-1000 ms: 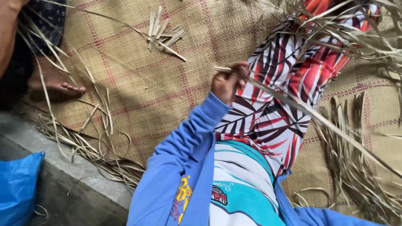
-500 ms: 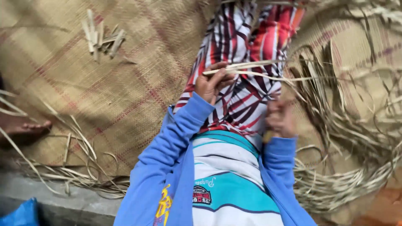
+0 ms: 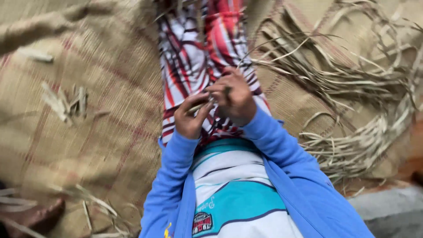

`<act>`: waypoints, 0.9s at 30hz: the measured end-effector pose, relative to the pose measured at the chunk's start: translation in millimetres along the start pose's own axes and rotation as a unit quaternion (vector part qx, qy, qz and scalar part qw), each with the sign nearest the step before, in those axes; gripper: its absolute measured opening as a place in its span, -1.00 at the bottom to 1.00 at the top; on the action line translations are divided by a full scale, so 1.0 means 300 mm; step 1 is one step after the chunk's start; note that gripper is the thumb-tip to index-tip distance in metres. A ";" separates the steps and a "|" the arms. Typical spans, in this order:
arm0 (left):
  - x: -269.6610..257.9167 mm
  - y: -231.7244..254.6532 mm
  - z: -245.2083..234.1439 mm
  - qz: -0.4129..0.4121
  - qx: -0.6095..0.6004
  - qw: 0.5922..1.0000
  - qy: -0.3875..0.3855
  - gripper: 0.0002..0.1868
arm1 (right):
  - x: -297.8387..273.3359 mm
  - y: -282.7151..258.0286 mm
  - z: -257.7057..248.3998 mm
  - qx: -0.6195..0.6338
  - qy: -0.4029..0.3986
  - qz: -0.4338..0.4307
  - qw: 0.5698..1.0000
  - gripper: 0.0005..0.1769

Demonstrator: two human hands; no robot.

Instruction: Weaving dried palm leaves into a mat while sitting on the floor.

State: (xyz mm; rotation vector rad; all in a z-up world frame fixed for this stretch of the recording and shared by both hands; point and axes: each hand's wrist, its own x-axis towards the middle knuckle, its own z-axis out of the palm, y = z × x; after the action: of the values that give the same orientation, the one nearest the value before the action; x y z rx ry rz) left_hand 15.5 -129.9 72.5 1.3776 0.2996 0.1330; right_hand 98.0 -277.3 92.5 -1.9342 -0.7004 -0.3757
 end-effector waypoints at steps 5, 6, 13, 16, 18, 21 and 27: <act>-0.019 0.039 -0.087 -0.062 0.019 0.995 -0.070 -0.69 | -0.060 0.040 0.030 -0.068 0.036 -0.067 0.995 -0.70; -0.009 0.046 -0.111 -0.200 -0.066 0.973 -0.091 -0.53 | -0.065 0.047 0.023 -0.071 0.010 -0.102 0.992 -0.62; 0.004 0.112 -0.106 -0.300 -0.112 0.913 -0.252 -0.78 | -0.052 0.013 0.006 -0.082 -0.011 -0.219 0.972 -0.52; 0.008 0.065 -0.109 -0.125 0.103 0.938 -0.305 -0.80 | -0.060 0.016 -0.014 -0.084 -0.039 -0.180 0.979 -0.39; -0.031 0.018 -0.112 -0.023 0.257 0.917 -0.304 -0.86 | -0.051 -0.021 -0.030 -0.105 -0.049 -0.165 0.979 -0.53; -0.061 0.021 -0.079 0.133 0.428 0.856 -0.259 -0.80 | -0.040 -0.049 -0.021 -0.145 -0.067 -0.144 0.977 -0.71; -0.016 0.030 -0.101 0.197 0.444 0.850 -0.204 -0.91 | -0.048 -0.030 -0.003 -0.157 -0.099 -0.051 0.981 -0.81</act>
State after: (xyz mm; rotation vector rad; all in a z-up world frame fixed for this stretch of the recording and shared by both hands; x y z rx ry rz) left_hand 3.1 -100.8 76.9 2.3354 -0.3451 0.0291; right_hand 81.1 -279.5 91.5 -2.2621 -0.9174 -0.3774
